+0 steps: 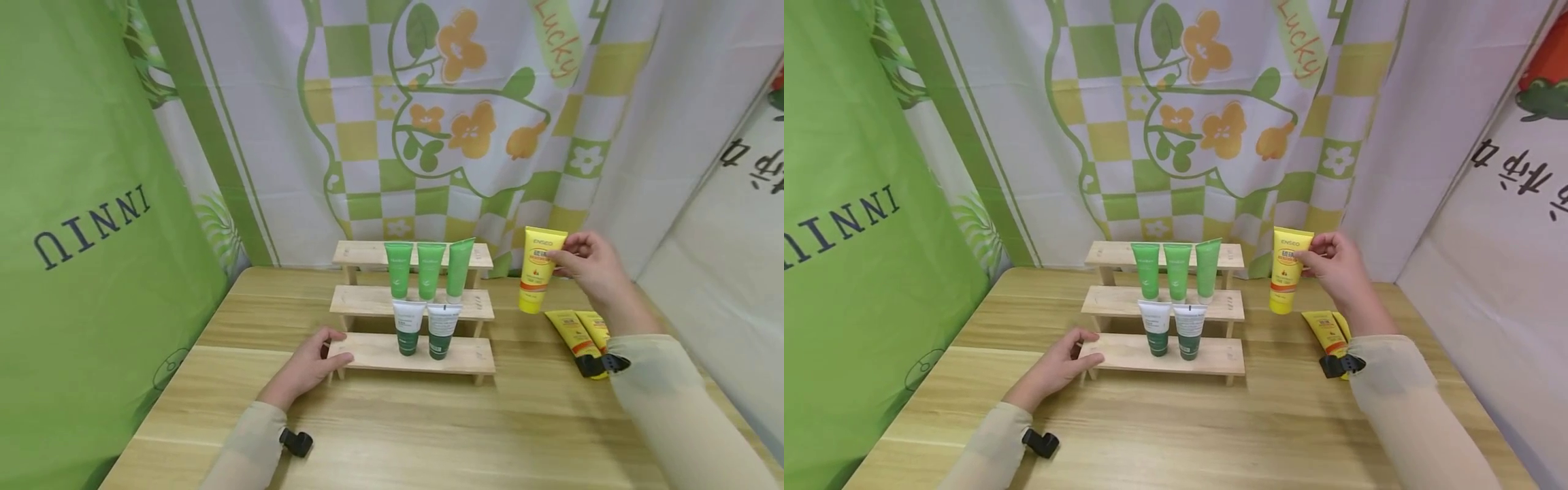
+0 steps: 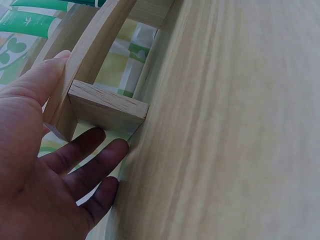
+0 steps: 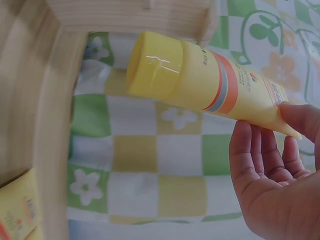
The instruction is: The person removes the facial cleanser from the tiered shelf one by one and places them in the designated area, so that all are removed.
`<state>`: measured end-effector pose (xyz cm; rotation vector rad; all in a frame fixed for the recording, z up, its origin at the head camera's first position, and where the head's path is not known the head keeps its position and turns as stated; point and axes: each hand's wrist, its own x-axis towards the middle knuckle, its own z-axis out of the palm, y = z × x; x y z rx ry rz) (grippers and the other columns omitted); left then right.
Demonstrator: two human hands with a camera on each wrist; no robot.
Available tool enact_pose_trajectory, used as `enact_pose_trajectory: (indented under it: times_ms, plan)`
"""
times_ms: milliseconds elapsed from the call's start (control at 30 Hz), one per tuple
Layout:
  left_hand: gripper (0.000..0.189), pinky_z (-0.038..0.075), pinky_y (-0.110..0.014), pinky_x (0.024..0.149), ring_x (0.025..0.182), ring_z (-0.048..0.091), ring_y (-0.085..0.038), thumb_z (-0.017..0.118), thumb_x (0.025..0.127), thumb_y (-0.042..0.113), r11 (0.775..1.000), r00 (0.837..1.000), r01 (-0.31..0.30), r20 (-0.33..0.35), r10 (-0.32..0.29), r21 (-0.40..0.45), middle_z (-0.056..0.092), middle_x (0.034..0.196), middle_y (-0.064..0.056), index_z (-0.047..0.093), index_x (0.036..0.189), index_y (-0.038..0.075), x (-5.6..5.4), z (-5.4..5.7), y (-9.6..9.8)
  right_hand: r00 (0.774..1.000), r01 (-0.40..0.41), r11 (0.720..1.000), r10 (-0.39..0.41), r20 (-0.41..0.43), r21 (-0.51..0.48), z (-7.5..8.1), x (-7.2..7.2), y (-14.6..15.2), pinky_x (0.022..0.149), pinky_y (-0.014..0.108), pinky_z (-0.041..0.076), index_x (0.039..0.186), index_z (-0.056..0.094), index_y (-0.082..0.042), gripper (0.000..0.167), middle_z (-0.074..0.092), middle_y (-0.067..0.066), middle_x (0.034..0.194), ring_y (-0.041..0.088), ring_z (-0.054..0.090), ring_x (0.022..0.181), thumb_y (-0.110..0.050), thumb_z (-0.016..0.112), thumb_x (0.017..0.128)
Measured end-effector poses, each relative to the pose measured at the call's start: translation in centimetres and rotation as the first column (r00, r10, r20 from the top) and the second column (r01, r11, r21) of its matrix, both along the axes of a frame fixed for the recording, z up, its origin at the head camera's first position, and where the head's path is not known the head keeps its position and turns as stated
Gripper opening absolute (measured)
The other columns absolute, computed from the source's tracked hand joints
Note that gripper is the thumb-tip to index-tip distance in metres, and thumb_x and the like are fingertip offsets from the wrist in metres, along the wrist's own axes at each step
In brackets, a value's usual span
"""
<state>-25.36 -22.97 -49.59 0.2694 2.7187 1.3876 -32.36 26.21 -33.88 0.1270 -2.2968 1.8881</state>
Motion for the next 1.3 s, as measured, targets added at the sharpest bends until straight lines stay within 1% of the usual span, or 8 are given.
enact_pose_trajectory:
  times_ms: [167, 400, 600, 767, 967, 1067, 1200, 1300]
  plan:
    - [0.050, 0.044, -0.037, 0.082, 0.096, 0.054, -0.018, 0.072, 0.088, 0.048, 1.000, 1.000, -0.004, 0.015, 0.004, 0.001, 0.057, 0.117, -0.003, 0.056, 0.127, 0.021, 0.0, -0.2, 0.1, 0.999, 0.000, 0.998, -0.002, 0.041, 0.055, -1.8, 0.7, 1.4, 0.071, 0.028, 0.055, 0.107, 0.044, -0.003, 0.030, 0.055, 0.001, 0.094, 0.010, 0.060, 0.083, -0.012, 0.069, 0.093]
    - [0.051, 0.045, -0.038, 0.081, 0.095, 0.055, -0.018, 0.072, 0.087, 0.046, 1.000, 1.000, -0.007, 0.012, 0.007, 0.012, 0.057, 0.115, -0.004, 0.056, 0.127, 0.018, 0.1, -0.1, 0.1, 0.997, -0.004, 0.987, -0.008, 0.075, 0.163, -3.9, 0.9, 3.0, 0.072, 0.031, 0.056, 0.110, 0.044, -0.003, 0.030, 0.057, -0.001, 0.092, 0.011, 0.063, 0.083, -0.016, 0.066, 0.096]
    - [0.052, 0.045, -0.037, 0.081, 0.094, 0.055, -0.018, 0.074, 0.087, 0.045, 1.000, 1.000, -0.014, 0.014, 0.014, 0.022, 0.057, 0.114, -0.005, 0.057, 0.127, 0.017, 0.1, -0.1, 0.0, 0.994, -0.044, 0.976, 0.022, 0.105, 0.214, -5.9, 1.0, 4.1, 0.070, 0.031, 0.056, 0.113, 0.043, 0.001, 0.034, 0.062, 0.000, 0.090, 0.013, 0.065, 0.080, -0.016, 0.066, 0.096]
    - [0.052, 0.045, -0.038, 0.082, 0.094, 0.055, -0.019, 0.074, 0.087, 0.043, 0.999, 1.000, -0.004, 0.003, 0.004, 0.038, 0.058, 0.114, -0.006, 0.057, 0.127, 0.015, 0.1, -0.1, 0.1, 0.987, -0.094, 0.966, 0.059, 0.149, 0.241, -7.2, 1.2, 4.6, 0.072, 0.035, 0.056, 0.117, 0.041, 0.005, 0.035, 0.064, 0.007, 0.092, 0.015, 0.065, 0.081, -0.015, 0.063, 0.097]
    - [0.052, 0.045, -0.039, 0.084, 0.097, 0.055, -0.020, 0.074, 0.087, 0.044, 0.999, 1.000, -0.005, -0.002, 0.005, 0.039, 0.058, 0.117, -0.007, 0.057, 0.127, 0.014, 0.2, 0.0, 0.1, 0.974, -0.124, 0.965, 0.073, 0.215, 0.232, -8.3, 0.9, 5.1, 0.077, 0.042, 0.055, 0.123, 0.038, 0.008, 0.043, 0.064, 0.014, 0.097, 0.020, 0.067, 0.081, -0.017, 0.063, 0.098]
    - [0.052, 0.044, -0.040, 0.087, 0.099, 0.055, -0.021, 0.074, 0.087, 0.044, 0.999, 1.000, -0.010, 0.000, 0.010, 0.033, 0.058, 0.120, -0.008, 0.057, 0.127, 0.015, 0.2, 0.2, 0.1, 0.964, -0.134, 0.963, 0.072, 0.257, 0.235, -8.9, 0.6, 5.3, 0.077, 0.042, 0.055, 0.127, 0.037, 0.010, 0.049, 0.062, 0.014, 0.101, 0.020, 0.066, 0.081, -0.019, 0.063, 0.097]
    - [0.053, 0.044, -0.041, 0.088, 0.100, 0.055, -0.021, 0.073, 0.087, 0.045, 1.000, 1.000, -0.008, 0.006, 0.008, 0.025, 0.058, 0.122, -0.008, 0.056, 0.127, 0.015, 0.2, 0.2, 0.1, 0.940, -0.126, 0.969, 0.049, 0.336, 0.213, -9.8, 0.0, 5.4, 0.077, 0.040, 0.055, 0.129, 0.037, 0.009, 0.051, 0.061, 0.010, 0.102, 0.018, 0.064, 0.082, -0.020, 0.064, 0.097]
    - [0.053, 0.044, -0.040, 0.088, 0.100, 0.055, -0.020, 0.073, 0.087, 0.045, 1.000, 1.000, -0.005, 0.008, 0.005, 0.019, 0.058, 0.122, -0.007, 0.056, 0.127, 0.015, 0.1, 0.1, 0.2, 0.928, -0.113, 0.968, 0.022, 0.372, 0.224, -10.5, -0.2, 5.3, 0.075, 0.038, 0.056, 0.131, 0.037, 0.011, 0.052, 0.060, 0.013, 0.104, 0.017, 0.063, 0.081, -0.019, 0.063, 0.097]
